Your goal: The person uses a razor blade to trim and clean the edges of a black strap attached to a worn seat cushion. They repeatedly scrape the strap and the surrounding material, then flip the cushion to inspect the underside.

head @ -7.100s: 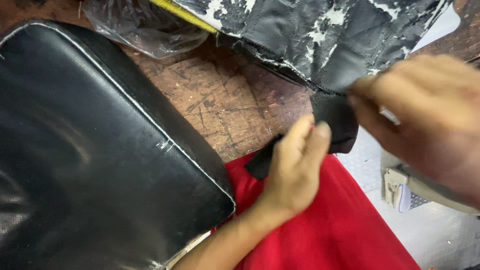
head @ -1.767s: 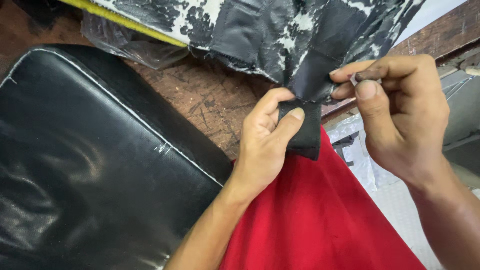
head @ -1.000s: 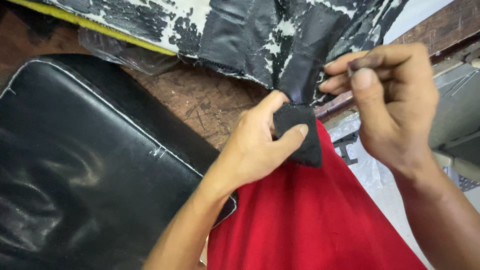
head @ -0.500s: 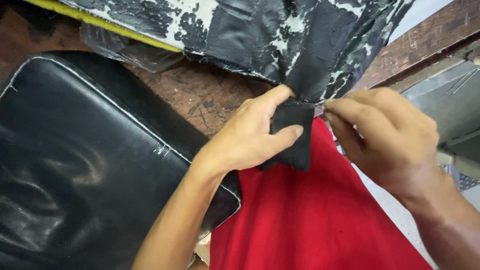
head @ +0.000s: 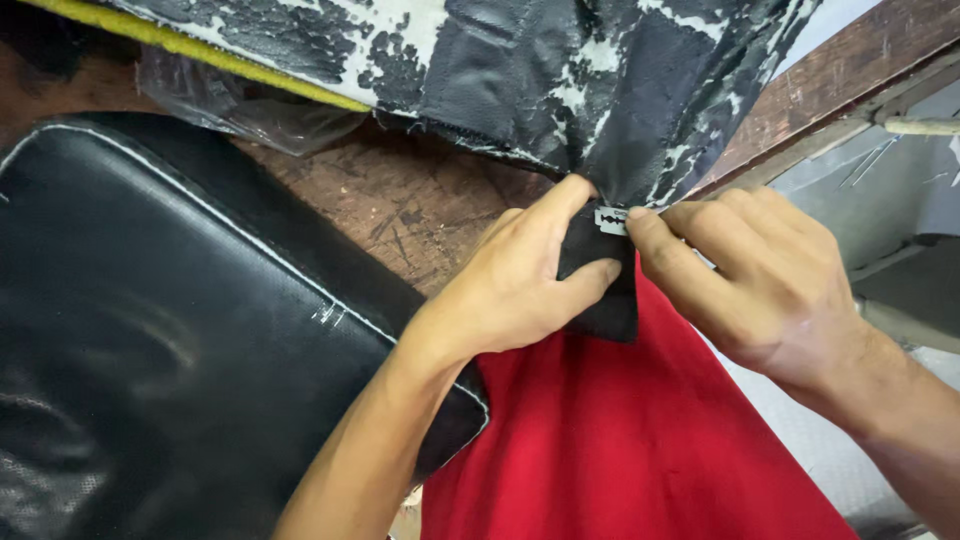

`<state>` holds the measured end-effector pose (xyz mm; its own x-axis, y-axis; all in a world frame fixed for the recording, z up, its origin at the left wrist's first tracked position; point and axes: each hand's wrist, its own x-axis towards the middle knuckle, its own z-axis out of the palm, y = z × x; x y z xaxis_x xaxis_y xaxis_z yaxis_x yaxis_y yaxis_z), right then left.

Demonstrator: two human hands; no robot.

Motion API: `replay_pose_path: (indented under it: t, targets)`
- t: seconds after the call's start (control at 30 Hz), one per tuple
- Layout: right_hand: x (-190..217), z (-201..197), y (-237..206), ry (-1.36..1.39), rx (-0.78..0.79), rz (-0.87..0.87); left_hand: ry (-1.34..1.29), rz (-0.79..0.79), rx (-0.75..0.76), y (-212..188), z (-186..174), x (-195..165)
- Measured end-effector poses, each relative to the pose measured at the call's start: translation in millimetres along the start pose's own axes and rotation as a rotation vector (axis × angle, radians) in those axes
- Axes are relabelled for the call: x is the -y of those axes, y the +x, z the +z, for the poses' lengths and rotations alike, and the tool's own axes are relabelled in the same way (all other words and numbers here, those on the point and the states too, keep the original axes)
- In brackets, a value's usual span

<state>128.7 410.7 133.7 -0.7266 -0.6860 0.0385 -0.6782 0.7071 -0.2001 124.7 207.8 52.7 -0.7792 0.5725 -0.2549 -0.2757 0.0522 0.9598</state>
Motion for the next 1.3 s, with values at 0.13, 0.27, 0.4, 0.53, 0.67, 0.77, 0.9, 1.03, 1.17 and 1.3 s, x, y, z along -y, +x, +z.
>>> replay_pose_path:
  t: [0.13,0.27,0.4,0.53,0.67,0.77,0.9,1.03,1.17,1.3]
  targets:
    - [3,-3,3,0.035,0.015,-0.001,-0.026,0.023,-0.012,-1,1,1]
    - [6,-5,6,-0.02,0.052,-0.007,-0.016,0.049,-0.02,-2,2,3]
    - [9,-8,7,-0.053,0.08,-0.004,-0.029,0.067,-0.021,-2,1,5]
    - [11,-9,7,-0.053,0.115,0.035,-0.047,0.064,-0.014,-3,-1,5]
    - [10,-8,7,-0.044,0.104,0.026,-0.043,0.061,-0.005,-3,-2,4]
    - [11,-10,7,-0.031,0.122,0.052,-0.033,0.064,0.001,-3,-2,3]
    - [13,-13,6,0.004,0.12,0.116,-0.079,0.076,0.009,-3,-4,2]
    - [13,-11,6,0.04,0.107,0.112,-0.1,0.096,0.01,-3,-6,1]
    - [10,-8,7,0.047,0.094,0.085,-0.06,0.075,0.024,-1,-6,0]
    - [10,-10,6,0.016,0.138,0.104,-0.023,0.036,0.023,-1,-6,-1]
